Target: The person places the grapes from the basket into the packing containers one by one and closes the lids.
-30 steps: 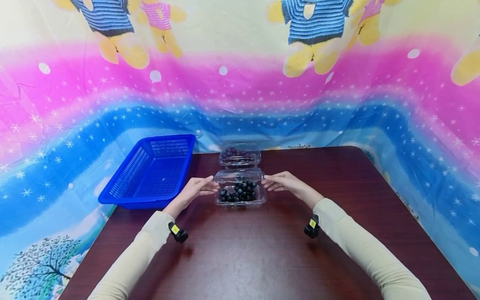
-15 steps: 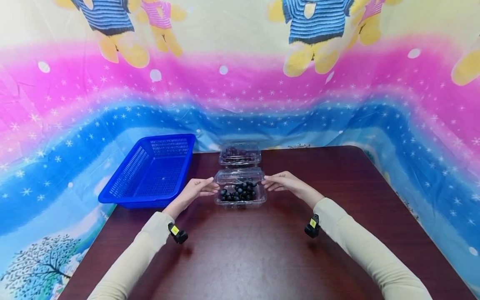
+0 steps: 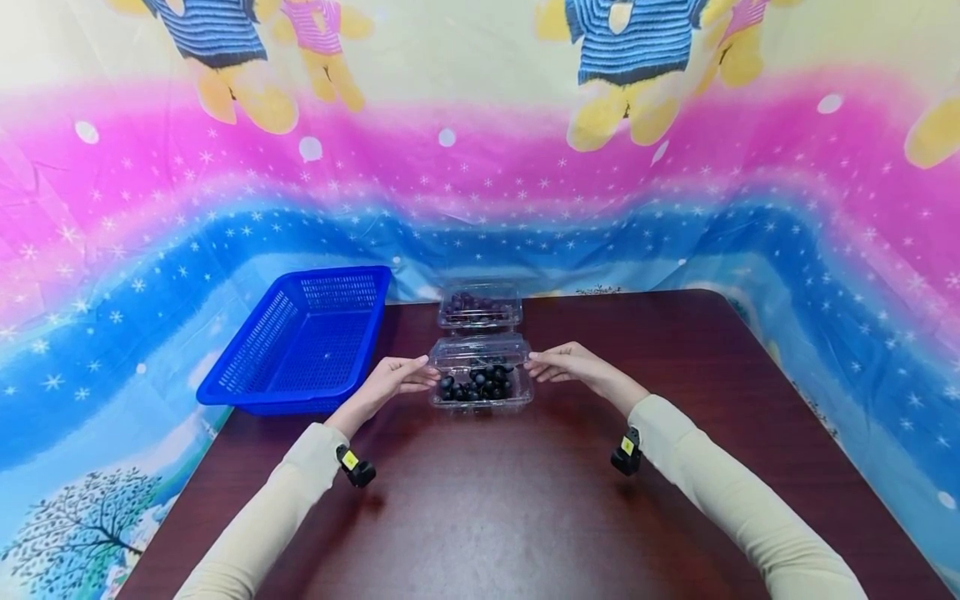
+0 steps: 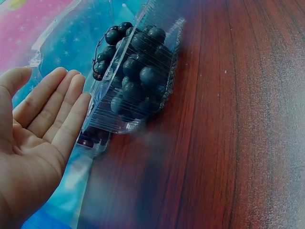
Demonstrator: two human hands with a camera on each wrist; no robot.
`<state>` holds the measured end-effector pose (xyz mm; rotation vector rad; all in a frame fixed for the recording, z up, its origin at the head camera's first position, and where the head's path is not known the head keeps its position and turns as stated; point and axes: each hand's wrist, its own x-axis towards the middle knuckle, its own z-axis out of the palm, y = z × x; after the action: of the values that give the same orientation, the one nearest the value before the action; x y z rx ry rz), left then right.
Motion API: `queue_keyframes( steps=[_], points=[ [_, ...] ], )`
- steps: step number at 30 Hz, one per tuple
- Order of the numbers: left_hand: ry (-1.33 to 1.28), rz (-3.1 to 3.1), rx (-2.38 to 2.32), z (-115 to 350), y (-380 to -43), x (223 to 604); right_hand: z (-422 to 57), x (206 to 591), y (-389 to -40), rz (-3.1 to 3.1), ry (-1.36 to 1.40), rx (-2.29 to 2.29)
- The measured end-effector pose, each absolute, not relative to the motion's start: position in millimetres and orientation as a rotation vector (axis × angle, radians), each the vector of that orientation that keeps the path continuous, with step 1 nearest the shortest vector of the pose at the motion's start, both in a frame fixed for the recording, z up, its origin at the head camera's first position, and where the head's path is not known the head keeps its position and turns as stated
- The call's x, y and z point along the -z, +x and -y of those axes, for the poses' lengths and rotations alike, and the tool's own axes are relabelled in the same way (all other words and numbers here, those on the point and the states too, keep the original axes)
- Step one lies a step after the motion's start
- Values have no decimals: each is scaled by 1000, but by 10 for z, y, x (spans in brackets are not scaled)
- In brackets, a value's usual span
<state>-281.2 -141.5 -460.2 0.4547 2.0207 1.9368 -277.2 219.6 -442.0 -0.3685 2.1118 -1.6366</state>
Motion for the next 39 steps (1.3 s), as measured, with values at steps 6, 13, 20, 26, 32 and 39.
queue_keyframes(
  steps=[6, 13, 20, 26, 32, 39],
  points=[
    [493, -2042, -1915, 1438, -2820, 4648, -2199, 4425, -2745, -2106, -394, 1621],
    [453, -2025, -1921, 1428, -2800, 4645, -2201, 4449, -2740, -2106, -393, 1620],
    [433, -2012, -1892, 1434, -2767, 4636, -2203, 4461, -2724, -2114, -382, 1611],
    [543, -2006, -1907, 1465, -2811, 4732, -2209, 4487, -2719, -2112, -380, 1601],
    [477, -2017, -1897, 1453, -2784, 4704, -2212, 4488, -2710, -2125, -387, 1585],
    [447, -2062, -1870, 1448, -2766, 4712, -2222, 4516, -2707, -2141, -418, 1553]
  ],
)
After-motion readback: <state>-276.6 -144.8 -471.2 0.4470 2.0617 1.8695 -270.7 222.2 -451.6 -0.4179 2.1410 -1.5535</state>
